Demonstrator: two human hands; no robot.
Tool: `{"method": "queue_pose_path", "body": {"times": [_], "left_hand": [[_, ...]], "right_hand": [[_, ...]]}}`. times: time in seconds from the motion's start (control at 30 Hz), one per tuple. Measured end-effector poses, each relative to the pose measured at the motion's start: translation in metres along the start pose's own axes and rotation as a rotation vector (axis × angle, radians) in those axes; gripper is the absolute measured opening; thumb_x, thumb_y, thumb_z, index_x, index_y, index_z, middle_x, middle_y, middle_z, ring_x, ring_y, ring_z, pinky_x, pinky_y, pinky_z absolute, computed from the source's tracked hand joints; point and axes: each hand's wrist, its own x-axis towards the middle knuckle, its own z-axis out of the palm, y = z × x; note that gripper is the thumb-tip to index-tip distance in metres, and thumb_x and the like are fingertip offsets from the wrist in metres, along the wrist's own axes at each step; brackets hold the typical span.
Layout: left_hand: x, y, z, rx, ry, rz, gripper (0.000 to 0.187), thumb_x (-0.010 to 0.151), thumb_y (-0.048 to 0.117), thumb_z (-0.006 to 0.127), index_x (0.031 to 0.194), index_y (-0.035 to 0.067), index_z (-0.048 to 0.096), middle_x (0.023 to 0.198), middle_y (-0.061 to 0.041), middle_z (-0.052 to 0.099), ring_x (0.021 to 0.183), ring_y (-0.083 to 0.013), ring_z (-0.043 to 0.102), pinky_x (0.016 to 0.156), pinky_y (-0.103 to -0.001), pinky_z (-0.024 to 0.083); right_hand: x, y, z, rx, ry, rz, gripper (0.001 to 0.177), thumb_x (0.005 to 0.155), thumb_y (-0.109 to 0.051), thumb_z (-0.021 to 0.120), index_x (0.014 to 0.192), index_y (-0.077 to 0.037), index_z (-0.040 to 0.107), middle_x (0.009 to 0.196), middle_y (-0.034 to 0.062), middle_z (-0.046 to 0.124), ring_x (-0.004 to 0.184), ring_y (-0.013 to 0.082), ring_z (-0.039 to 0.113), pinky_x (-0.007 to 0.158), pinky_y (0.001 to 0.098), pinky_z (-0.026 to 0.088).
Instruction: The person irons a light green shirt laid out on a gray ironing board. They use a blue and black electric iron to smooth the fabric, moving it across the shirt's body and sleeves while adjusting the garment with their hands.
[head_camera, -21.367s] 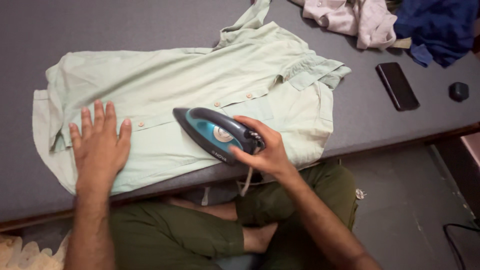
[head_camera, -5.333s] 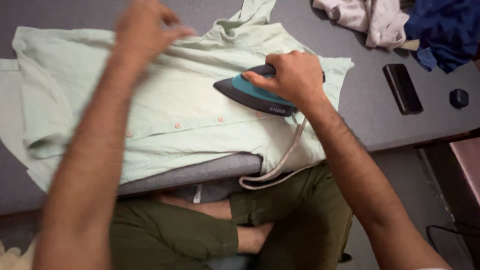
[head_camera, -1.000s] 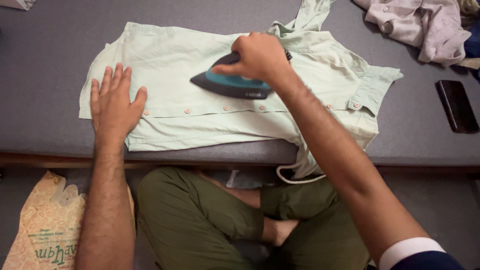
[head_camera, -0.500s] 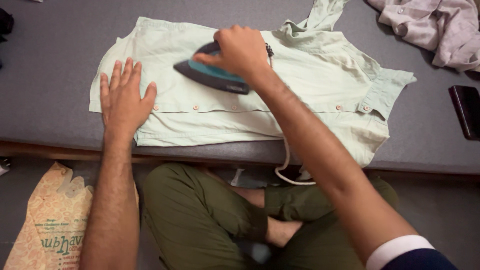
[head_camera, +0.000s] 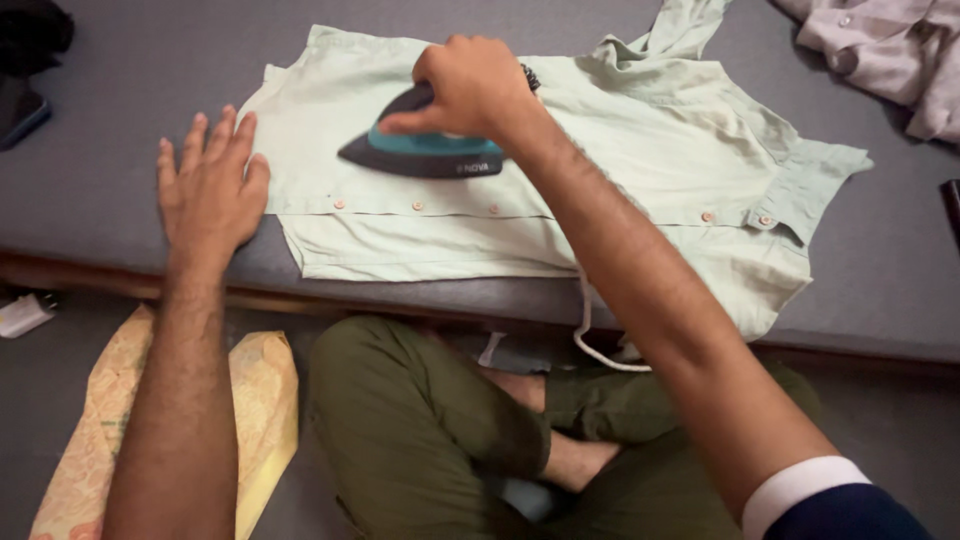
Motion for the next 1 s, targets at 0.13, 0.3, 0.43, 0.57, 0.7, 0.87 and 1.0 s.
{"method": "queue_pose_path", "body": {"times": [0.13,0.3,0.43,0.57,0.7,0.87,1.0], "left_hand": [[0.001,0.000,-0.001,-0.025,0.025,0.006,0.056,0.103,0.031,0.043,0.158,0.018,0.045,0.165,-0.008,0.039,0.153,-0.0322,0.028,0.122,-0.058,0.008],[0.000,-0.004,0.004,-0.055,0.083,0.010,0.055,0.103,0.030,0.046,0.155,0.011,0.050,0.163,-0.011,0.042,0.152,-0.0329,0.030,0.123,-0.054,0.009],[-0.005,-0.011,0.014,-0.151,0.233,-0.119,0.041,0.107,0.024,0.053,0.142,0.005,0.064,0.155,-0.015,0.054,0.150,-0.0326,0.039,0.125,-0.051,0.014],[-0.011,-0.015,0.021,-0.154,0.386,-0.169,0.033,0.102,0.011,0.060,0.133,0.003,0.070,0.146,-0.016,0.063,0.145,-0.0319,0.048,0.125,-0.049,0.020],[-0.011,-0.019,0.024,-0.112,0.411,-0.143,0.037,0.098,0.006,0.061,0.134,0.001,0.069,0.145,-0.017,0.064,0.143,-0.0317,0.049,0.123,-0.050,0.022],[-0.009,-0.019,0.025,-0.111,0.404,-0.147,0.037,0.097,0.005,0.061,0.133,0.001,0.070,0.144,-0.016,0.064,0.144,-0.0317,0.048,0.123,-0.051,0.021],[-0.009,-0.018,0.024,-0.112,0.392,-0.160,0.036,0.098,0.006,0.060,0.132,0.001,0.070,0.145,-0.016,0.063,0.143,-0.0312,0.048,0.123,-0.051,0.021]], "right_hand": [[-0.011,-0.026,-0.016,0.043,-0.132,-0.163,0.074,0.076,-0.081,0.078,0.069,-0.008,0.071,0.060,0.0110,0.067,0.063,0.0360,0.068,0.060,0.0482,0.054],[-0.012,-0.033,-0.019,0.079,-0.097,-0.162,0.061,0.077,-0.071,0.081,0.078,-0.010,0.072,0.060,0.0087,0.067,0.063,0.0354,0.069,0.057,0.0492,0.051],[0.007,-0.034,0.000,0.070,-0.027,-0.070,0.060,0.077,-0.071,0.083,0.080,-0.011,0.074,0.061,0.0095,0.068,0.061,0.0354,0.069,0.056,0.0500,0.051],[0.030,-0.043,0.029,-0.057,0.255,0.007,0.060,0.075,-0.063,0.085,0.084,-0.005,0.072,0.065,0.0131,0.070,0.059,0.0352,0.070,0.051,0.0482,0.053],[0.039,-0.049,0.031,-0.005,0.236,0.007,0.055,0.076,-0.059,0.086,0.084,-0.007,0.074,0.069,0.0128,0.072,0.063,0.0354,0.071,0.056,0.0479,0.054],[0.038,-0.060,0.005,0.154,-0.011,-0.121,0.052,0.075,-0.062,0.084,0.088,-0.012,0.076,0.068,0.0079,0.073,0.065,0.0320,0.073,0.060,0.0460,0.054],[0.038,-0.066,-0.003,0.141,-0.057,-0.281,0.058,0.071,-0.067,0.083,0.090,-0.013,0.078,0.065,0.0091,0.072,0.066,0.0338,0.072,0.059,0.0463,0.054]]}}
